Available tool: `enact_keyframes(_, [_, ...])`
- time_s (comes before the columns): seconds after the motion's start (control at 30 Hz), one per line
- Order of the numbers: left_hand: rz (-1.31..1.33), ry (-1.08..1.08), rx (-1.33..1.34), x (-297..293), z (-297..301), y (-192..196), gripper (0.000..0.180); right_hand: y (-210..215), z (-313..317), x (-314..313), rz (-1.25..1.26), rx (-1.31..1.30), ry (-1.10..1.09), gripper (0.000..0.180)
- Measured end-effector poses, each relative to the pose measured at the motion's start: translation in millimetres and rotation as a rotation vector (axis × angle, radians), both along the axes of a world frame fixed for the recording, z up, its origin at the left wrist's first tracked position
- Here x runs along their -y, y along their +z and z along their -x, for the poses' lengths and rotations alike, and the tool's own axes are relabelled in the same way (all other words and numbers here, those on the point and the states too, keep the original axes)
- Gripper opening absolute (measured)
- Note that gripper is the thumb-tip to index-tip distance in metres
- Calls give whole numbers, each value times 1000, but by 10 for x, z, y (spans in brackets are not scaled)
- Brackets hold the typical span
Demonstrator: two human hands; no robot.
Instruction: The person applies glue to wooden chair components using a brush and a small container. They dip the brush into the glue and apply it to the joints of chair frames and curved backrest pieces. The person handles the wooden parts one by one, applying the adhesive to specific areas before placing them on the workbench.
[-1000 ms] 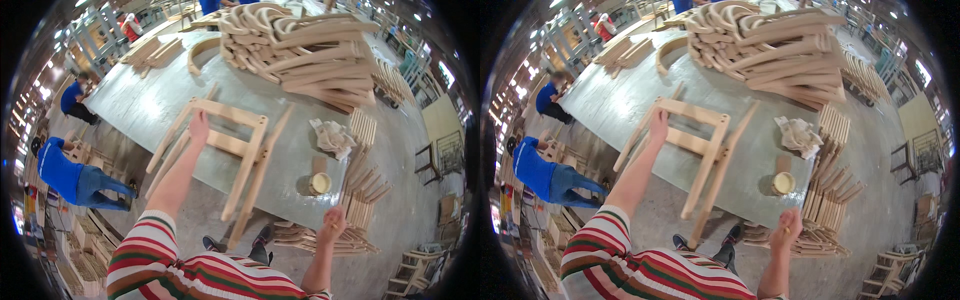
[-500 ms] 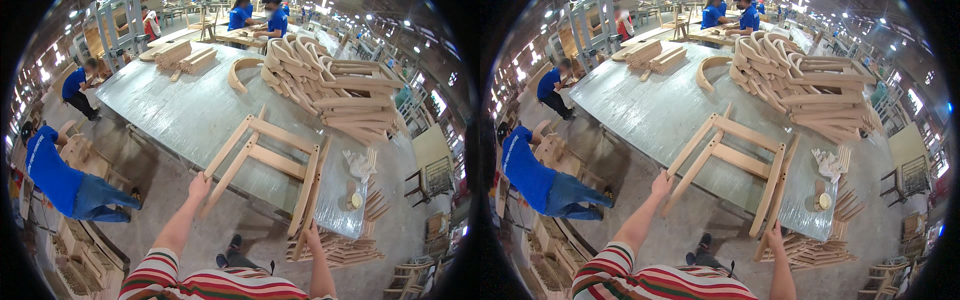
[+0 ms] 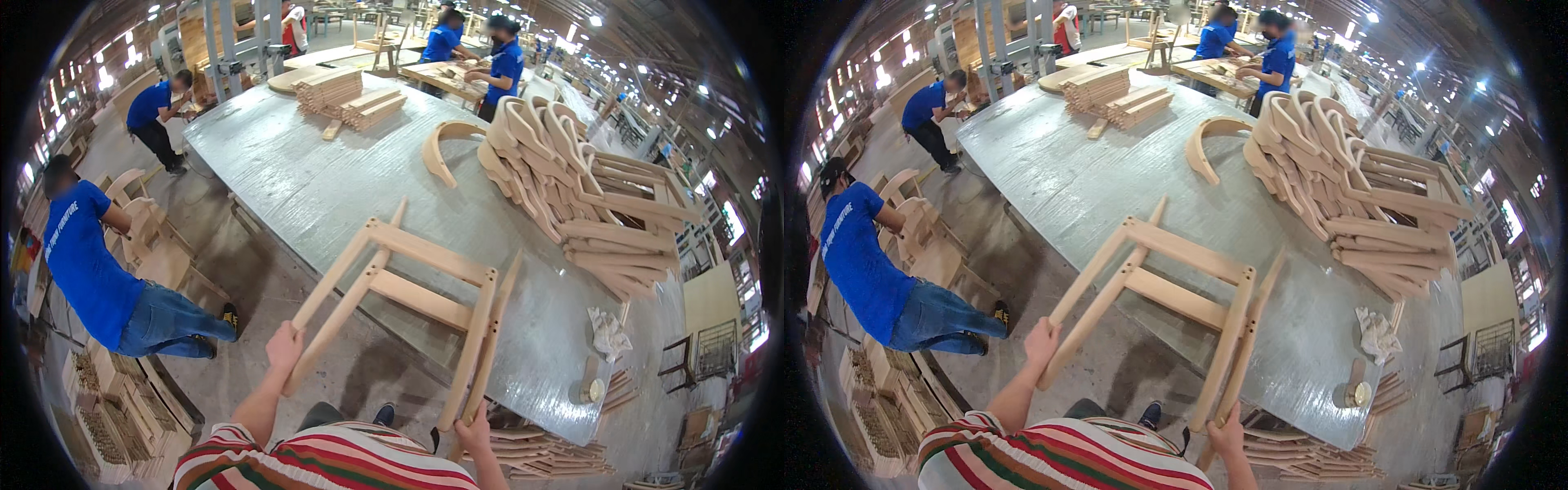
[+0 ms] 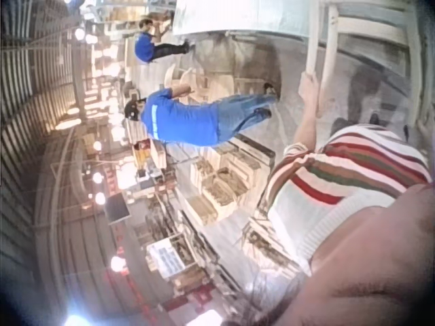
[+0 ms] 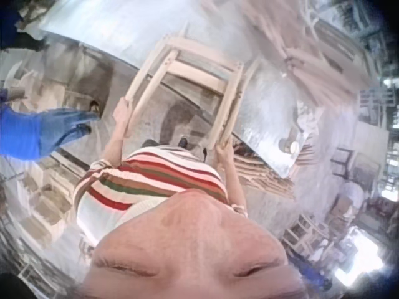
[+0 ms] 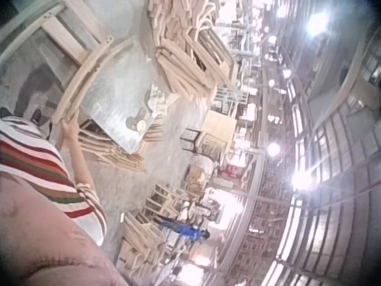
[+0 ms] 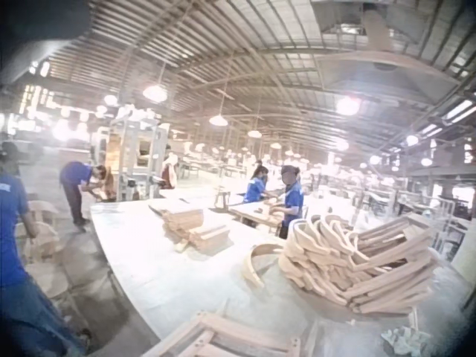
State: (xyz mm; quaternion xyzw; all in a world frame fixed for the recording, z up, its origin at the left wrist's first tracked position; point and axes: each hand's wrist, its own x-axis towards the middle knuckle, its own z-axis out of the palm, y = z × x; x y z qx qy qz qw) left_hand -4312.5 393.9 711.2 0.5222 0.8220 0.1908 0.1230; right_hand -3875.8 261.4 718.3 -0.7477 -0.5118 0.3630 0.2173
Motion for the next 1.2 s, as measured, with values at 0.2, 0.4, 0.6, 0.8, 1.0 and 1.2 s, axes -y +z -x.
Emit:
enact_keyframes(0.2, [-34, 101, -50, -481, 1298, 125, 36, 153, 1221, -1080, 6, 17, 180, 85])
enact_keyframes(0.4, [-63, 134, -88, -1711, 2858, 149, 39, 173, 2831, -2220, -90, -57, 203, 77])
enact_keyframes(0.6, [-143, 53, -207, -3135, 3952, 274, 34, 110, 4033, -3281, -362, -229, 182, 67])
enact_keyframes(0.8, [-592, -47, -199, -3979, 3792, 412, 42, 222, 4171, -3585, -110, -299, 339, 39])
enact_keyframes(1.0, [-671, -628, 107, -3249, 1675, 241, 39, 571, 3176, -2809, -112, -62, 186, 35])
enact_keyframes(1.2, [-599, -968, 236, -2717, 168, 518, 29, 758, 1834, -1536, -22, 159, -53, 37])
